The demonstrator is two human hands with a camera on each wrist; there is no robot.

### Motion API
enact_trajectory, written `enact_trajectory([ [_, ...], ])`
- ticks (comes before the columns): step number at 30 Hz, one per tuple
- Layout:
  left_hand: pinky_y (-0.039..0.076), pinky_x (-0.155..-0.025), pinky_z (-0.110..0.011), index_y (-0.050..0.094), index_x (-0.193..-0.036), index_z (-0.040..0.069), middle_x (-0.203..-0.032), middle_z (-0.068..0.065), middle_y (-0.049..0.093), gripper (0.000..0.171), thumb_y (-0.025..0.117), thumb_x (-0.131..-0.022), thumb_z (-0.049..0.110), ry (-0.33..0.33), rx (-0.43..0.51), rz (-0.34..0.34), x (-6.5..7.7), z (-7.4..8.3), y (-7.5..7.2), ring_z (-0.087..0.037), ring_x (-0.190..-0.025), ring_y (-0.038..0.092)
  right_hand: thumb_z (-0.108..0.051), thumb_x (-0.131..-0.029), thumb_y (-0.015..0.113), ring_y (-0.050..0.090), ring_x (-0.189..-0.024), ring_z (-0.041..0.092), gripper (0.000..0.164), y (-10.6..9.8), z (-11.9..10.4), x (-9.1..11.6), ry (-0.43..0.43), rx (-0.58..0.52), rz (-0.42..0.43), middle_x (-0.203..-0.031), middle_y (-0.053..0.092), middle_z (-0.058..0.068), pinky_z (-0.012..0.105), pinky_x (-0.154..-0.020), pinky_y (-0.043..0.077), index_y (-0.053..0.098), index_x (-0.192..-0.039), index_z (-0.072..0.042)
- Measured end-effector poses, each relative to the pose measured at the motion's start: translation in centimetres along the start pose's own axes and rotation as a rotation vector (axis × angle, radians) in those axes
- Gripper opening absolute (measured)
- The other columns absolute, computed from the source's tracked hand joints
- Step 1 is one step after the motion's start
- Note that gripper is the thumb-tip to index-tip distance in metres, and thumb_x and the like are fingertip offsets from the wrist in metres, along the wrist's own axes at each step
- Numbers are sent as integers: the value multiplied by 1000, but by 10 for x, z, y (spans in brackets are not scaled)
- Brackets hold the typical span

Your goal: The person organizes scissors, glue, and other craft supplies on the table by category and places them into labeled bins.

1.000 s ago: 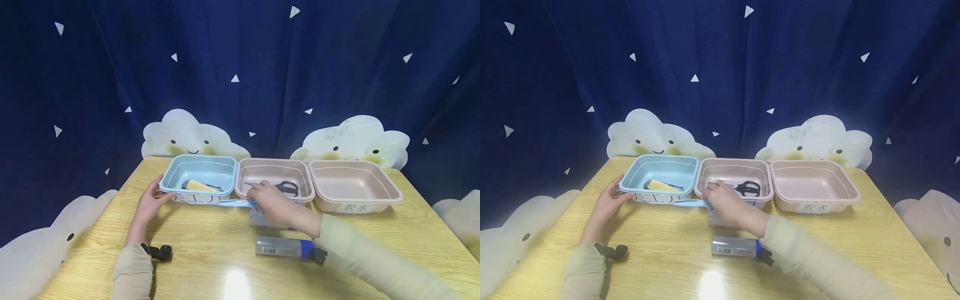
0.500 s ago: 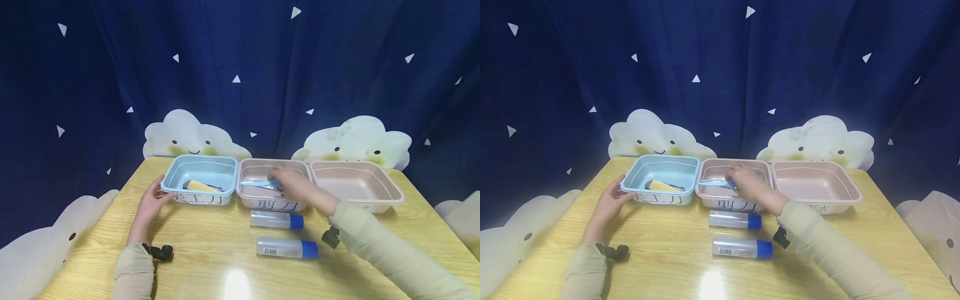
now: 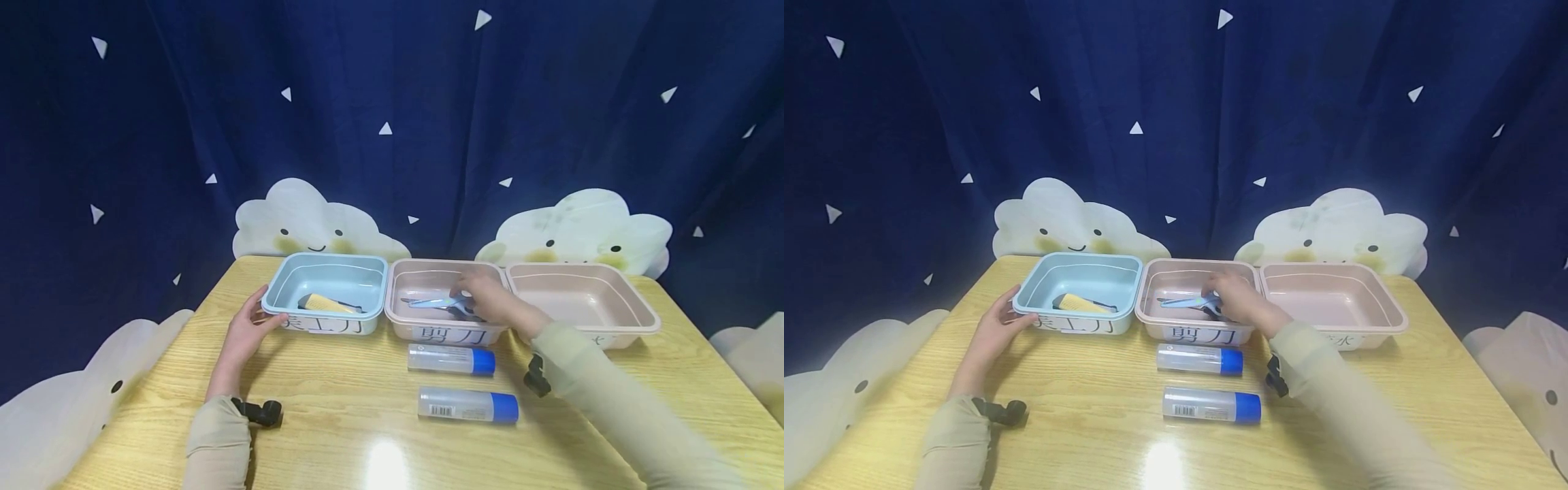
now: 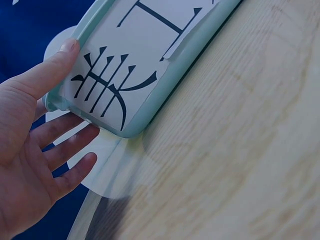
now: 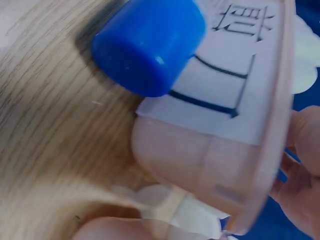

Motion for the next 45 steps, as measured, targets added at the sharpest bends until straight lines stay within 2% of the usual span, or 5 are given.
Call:
enact_trajectory([
  [11,40,-95,-47,19,-146,22,-138,-19,40,89,71,-76,40,-4,9,-6,0,0,0,-35,-119,44,10,-70,64,60,-96,26,30,28,17,-4,184,-230,-175,-100,66,9,41,-87,47,71,-93,-8],
  [18,40,-96,-48,19,-146,22,-138,-19,40,89,71,-76,40,-2,9,-6,0,2,1,-35,-119,44,11,-62,65,62,-90,26,31,45,25,-7,180,-253,-196,-91,68,8,41,-85,48,72,-87,-7],
  [22,39,-96,-48,19,-146,22,-138,-19,40,90,71,-76,40,-1,8,-8,0,3,2,-35,-119,43,12,-64,63,62,-92,28,32,48,27,-7,226,-287,-213,-92,68,10,42,-87,48,71,-89,-6],
  [37,39,-96,-50,18,-146,21,-138,-20,39,90,71,-76,40,8,0,-3,0,2,1,-36,-120,43,8,-76,58,63,-90,27,23,22,14,-1,200,-250,-31,-92,68,10,42,-83,49,69,-92,-3],
  [45,38,-97,-49,17,-147,21,-139,-20,38,90,70,-76,41,5,-8,-6,0,2,-1,-36,-120,42,10,-75,60,62,-82,22,20,1,-7,9,108,-255,108,-86,68,8,36,-75,51,68,-89,-3],
])
Point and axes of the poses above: each hand's wrist, its own x-axis away from the middle knuckle, its own y-axis out of the palm, z = x × y, the point moved 3 cm from there along -x, towards the middle knuckle
